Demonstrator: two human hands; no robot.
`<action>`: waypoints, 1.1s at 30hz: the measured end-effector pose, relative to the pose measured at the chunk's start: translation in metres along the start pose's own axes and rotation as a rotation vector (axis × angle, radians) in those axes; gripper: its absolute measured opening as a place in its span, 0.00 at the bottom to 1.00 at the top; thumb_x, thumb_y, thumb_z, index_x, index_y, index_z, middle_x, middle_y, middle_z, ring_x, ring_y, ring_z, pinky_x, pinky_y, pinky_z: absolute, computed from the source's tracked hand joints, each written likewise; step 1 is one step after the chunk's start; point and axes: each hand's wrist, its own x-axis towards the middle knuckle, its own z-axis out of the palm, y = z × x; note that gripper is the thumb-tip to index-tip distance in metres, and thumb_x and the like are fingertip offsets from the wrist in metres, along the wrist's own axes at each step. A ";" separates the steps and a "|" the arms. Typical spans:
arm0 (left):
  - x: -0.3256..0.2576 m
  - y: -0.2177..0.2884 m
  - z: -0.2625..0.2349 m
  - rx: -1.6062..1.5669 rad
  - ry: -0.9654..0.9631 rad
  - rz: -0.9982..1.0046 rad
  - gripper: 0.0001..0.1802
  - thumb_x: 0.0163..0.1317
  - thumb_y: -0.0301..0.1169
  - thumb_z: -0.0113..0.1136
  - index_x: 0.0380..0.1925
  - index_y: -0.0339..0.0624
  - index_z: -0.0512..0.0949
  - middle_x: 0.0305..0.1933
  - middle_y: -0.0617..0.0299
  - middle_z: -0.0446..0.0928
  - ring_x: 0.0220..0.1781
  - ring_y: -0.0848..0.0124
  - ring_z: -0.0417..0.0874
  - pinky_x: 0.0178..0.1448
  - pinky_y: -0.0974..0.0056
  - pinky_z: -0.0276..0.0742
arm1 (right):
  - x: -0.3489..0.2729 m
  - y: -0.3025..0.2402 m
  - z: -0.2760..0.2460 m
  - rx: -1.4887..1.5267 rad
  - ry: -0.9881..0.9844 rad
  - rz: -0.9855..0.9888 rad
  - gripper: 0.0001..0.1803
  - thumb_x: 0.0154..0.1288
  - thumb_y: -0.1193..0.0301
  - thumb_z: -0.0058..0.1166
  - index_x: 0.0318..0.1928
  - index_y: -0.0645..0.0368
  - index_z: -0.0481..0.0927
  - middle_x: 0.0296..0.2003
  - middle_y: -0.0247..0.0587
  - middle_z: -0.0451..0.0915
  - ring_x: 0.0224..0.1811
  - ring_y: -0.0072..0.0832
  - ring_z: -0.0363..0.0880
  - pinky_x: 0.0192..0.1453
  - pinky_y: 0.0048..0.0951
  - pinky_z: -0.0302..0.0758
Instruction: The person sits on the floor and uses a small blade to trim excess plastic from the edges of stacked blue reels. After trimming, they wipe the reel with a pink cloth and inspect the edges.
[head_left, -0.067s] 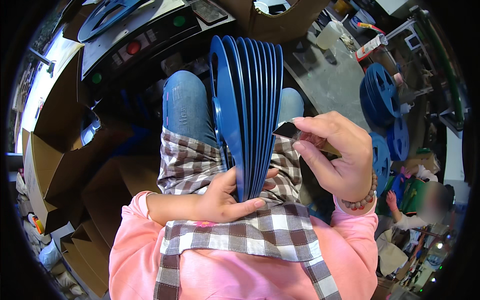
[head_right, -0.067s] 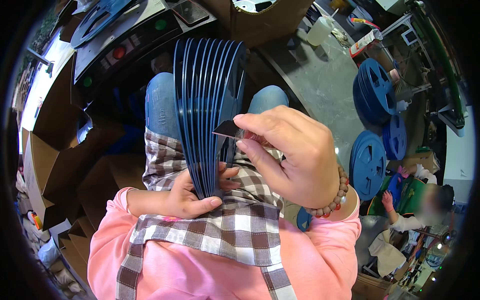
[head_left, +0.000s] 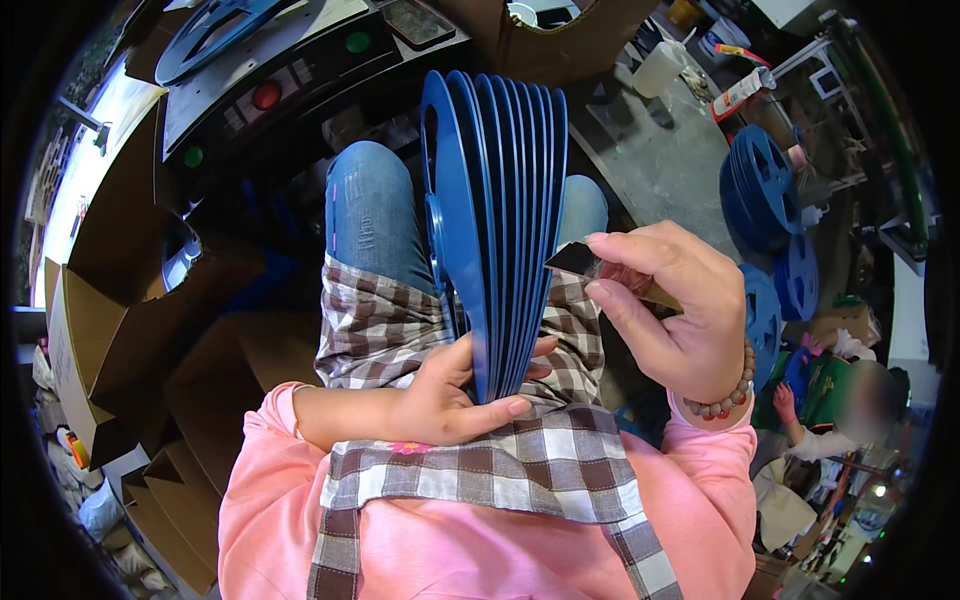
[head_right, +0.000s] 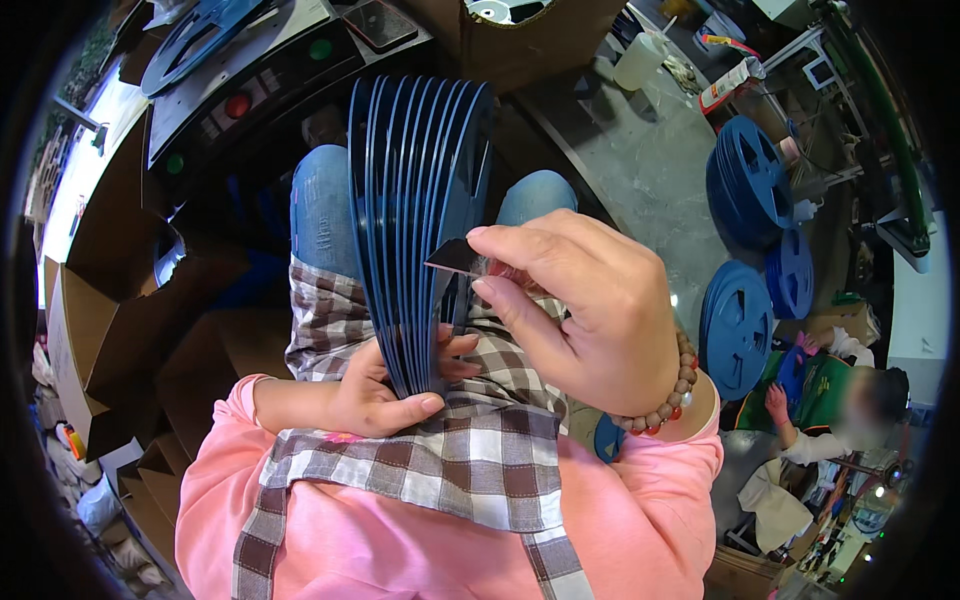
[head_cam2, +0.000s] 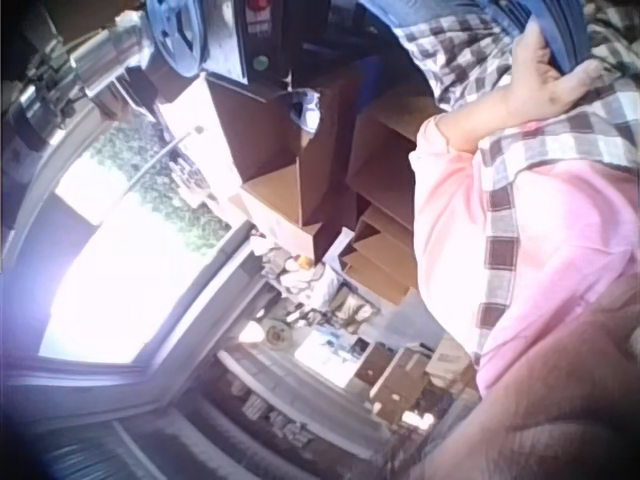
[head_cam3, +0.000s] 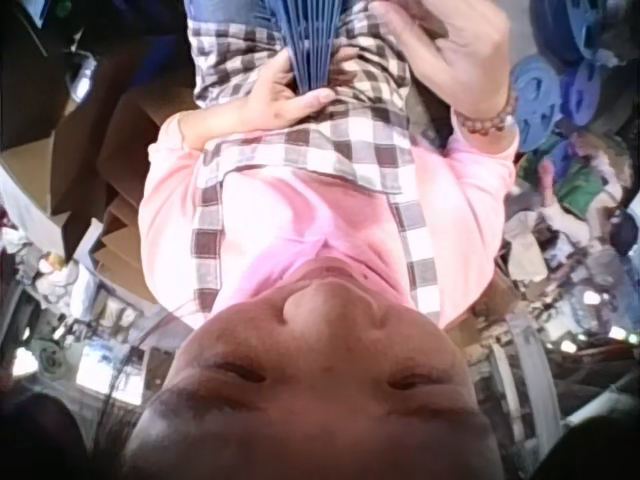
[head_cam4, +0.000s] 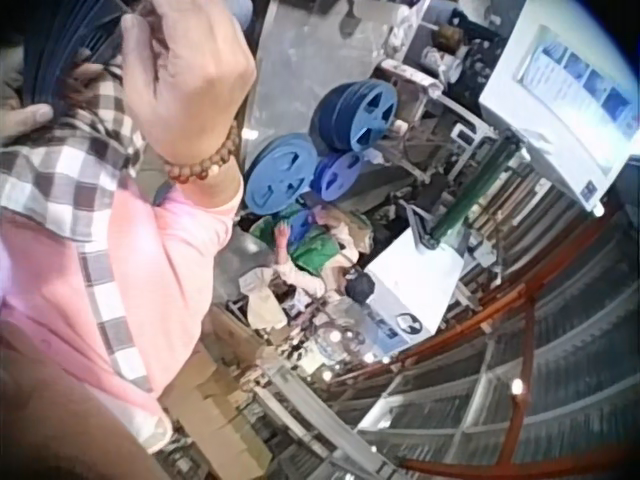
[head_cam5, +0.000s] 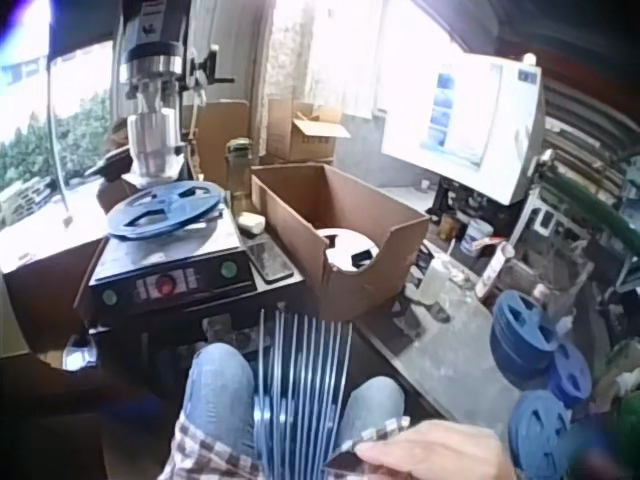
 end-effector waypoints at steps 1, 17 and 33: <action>0.000 0.000 0.000 0.000 0.003 -0.007 0.35 0.64 0.15 0.49 0.69 0.39 0.51 0.69 0.48 0.61 0.74 0.57 0.57 0.73 0.45 0.59 | 0.000 0.000 0.000 -0.006 0.004 0.002 0.15 0.50 0.82 0.64 0.42 0.64 0.81 0.29 0.43 0.80 0.27 0.31 0.80 0.29 0.25 0.76; 0.006 0.006 0.002 0.053 0.071 0.031 0.32 0.63 0.20 0.57 0.65 0.33 0.57 0.68 0.46 0.63 0.64 0.63 0.72 0.68 0.57 0.68 | -0.016 -0.003 -0.003 -0.044 -0.284 -0.174 0.16 0.45 0.77 0.67 0.39 0.60 0.83 0.28 0.39 0.81 0.24 0.33 0.78 0.27 0.29 0.72; 0.001 0.002 0.000 -0.069 0.032 0.034 0.39 0.64 0.18 0.52 0.71 0.40 0.46 0.74 0.49 0.53 0.69 0.53 0.66 0.71 0.43 0.60 | 0.002 0.004 0.000 -0.020 -0.037 -0.110 0.15 0.48 0.81 0.64 0.40 0.65 0.81 0.27 0.44 0.80 0.26 0.36 0.80 0.29 0.29 0.75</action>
